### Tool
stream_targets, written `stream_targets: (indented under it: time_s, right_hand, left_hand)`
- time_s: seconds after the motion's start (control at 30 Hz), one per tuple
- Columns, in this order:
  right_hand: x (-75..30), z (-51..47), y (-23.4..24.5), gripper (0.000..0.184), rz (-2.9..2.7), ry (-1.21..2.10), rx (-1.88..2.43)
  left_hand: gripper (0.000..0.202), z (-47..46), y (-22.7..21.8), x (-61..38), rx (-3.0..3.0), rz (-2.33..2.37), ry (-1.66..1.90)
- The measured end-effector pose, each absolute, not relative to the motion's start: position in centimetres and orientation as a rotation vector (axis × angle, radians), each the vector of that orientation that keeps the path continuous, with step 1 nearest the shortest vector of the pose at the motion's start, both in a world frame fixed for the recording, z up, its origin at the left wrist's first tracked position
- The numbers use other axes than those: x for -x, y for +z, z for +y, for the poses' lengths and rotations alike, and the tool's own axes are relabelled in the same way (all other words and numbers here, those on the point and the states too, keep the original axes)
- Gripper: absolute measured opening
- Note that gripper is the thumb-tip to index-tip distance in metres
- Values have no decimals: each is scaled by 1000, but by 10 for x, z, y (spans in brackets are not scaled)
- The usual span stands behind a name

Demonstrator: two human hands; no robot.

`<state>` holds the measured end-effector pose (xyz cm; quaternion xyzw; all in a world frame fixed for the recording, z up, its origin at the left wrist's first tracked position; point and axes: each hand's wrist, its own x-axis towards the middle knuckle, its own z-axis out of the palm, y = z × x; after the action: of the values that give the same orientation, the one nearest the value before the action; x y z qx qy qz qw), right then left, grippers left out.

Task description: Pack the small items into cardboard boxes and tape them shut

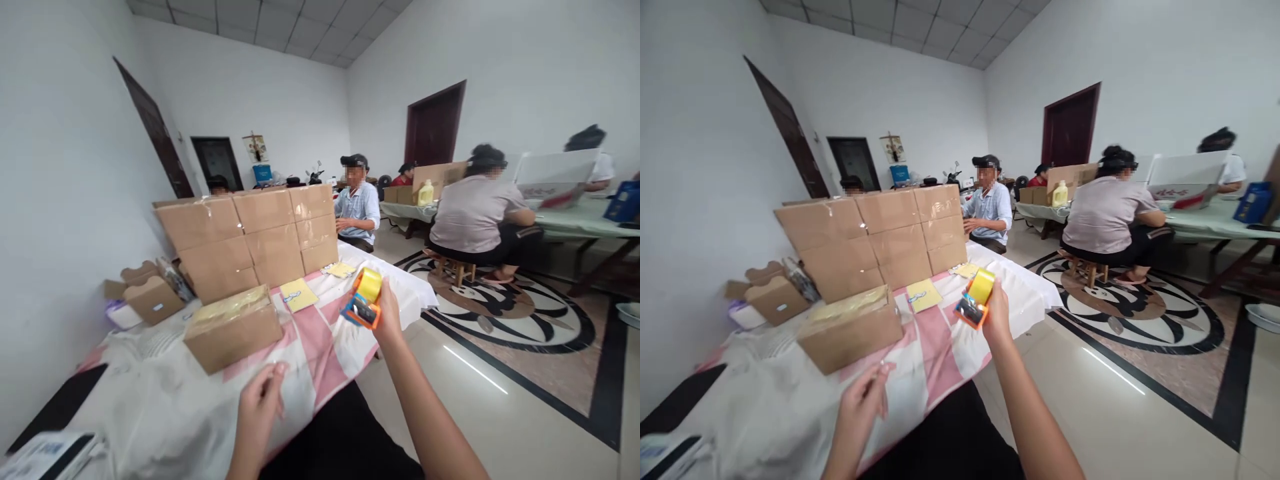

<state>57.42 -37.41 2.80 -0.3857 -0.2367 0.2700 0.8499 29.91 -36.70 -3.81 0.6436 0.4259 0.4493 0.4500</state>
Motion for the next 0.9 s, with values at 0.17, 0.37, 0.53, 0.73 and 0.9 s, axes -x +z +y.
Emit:
stream_targets:
  time_s: [0.17,0.37,0.53,0.73,0.9]
  right_hand:
    - [-567,-297,-4,51,-788,467,1006]
    - [-563,-274,-51,44,-850,445,1226]
    - [-527,-313,-41,39,-993,331,1263]
    - [-438,-363,9,19,-1788,403,943]
    - [-423,-379,29,8,-1934,92,999]
  left_hand:
    - [55,-355,-12,-290,-1463,852,1305]
    - [57,-348,-28,-279,-1391,844,1355]
    - [57,-350,-37,-268,-1444,900,1343]
    - [45,-370,-40,-271,-1663,921,1236]
    - [45,-374,-46,-267,-1600,899,1173]
